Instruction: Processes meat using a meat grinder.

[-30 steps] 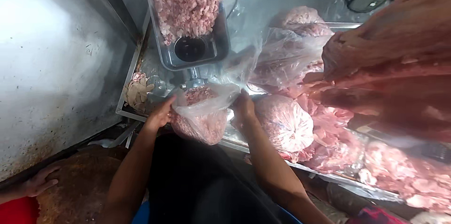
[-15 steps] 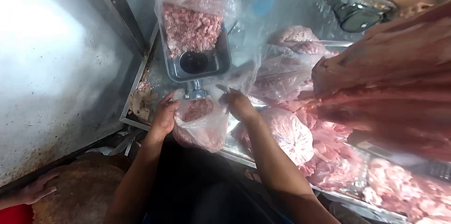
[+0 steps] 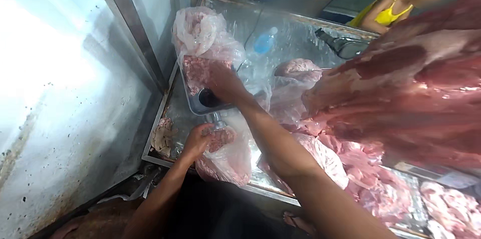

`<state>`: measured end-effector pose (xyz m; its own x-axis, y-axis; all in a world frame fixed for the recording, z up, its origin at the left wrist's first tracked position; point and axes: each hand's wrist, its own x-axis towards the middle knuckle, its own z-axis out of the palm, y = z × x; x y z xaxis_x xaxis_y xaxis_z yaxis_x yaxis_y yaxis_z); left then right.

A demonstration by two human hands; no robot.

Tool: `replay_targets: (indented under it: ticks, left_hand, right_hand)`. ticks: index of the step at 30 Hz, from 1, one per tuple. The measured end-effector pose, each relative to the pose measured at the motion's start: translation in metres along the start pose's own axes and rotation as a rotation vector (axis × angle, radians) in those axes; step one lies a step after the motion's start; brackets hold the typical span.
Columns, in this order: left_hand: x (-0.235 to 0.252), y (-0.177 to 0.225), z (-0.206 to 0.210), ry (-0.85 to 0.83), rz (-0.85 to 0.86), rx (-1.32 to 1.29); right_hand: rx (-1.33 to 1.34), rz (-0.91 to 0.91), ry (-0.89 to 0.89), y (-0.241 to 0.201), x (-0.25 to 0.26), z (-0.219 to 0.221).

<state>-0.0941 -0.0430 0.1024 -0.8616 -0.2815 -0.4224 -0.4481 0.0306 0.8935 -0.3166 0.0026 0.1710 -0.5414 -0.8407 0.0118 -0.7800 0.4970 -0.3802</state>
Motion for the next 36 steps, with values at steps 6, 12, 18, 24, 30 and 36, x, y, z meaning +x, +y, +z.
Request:
replay_targets:
  ticks: [6,12,18,24,30,36]
  left_hand:
    - [-0.006,-0.017,-0.006,-0.054,0.014,-0.040]
    - [-0.006,-0.017,-0.018,-0.088,-0.003,-0.076]
    - [-0.003,-0.026,-0.024,-0.139,-0.036,-0.168]
    - [-0.018,-0.033,-0.017,-0.090,-0.088,-0.215]
    - [-0.033,-0.035,-0.001,0.107,-0.116,-0.316]
    - [-0.044,-0.019,0.028,0.311,-0.294,-0.613]
  right_hand:
    - [-0.061,0.086,-0.325,-0.015,-0.026,0.021]
    - [0.216,0.268,-0.052,-0.024,-0.048,0.003]
    - [0.075,0.395,0.043,-0.006,-0.036,0.020]
    - [0.121,0.394,0.082,-0.008,-0.040,0.024]
    - [0.152,0.401,0.058,-0.010,-0.042,0.020]
    - [0.181,0.372,0.048,-0.006,-0.046,0.018]
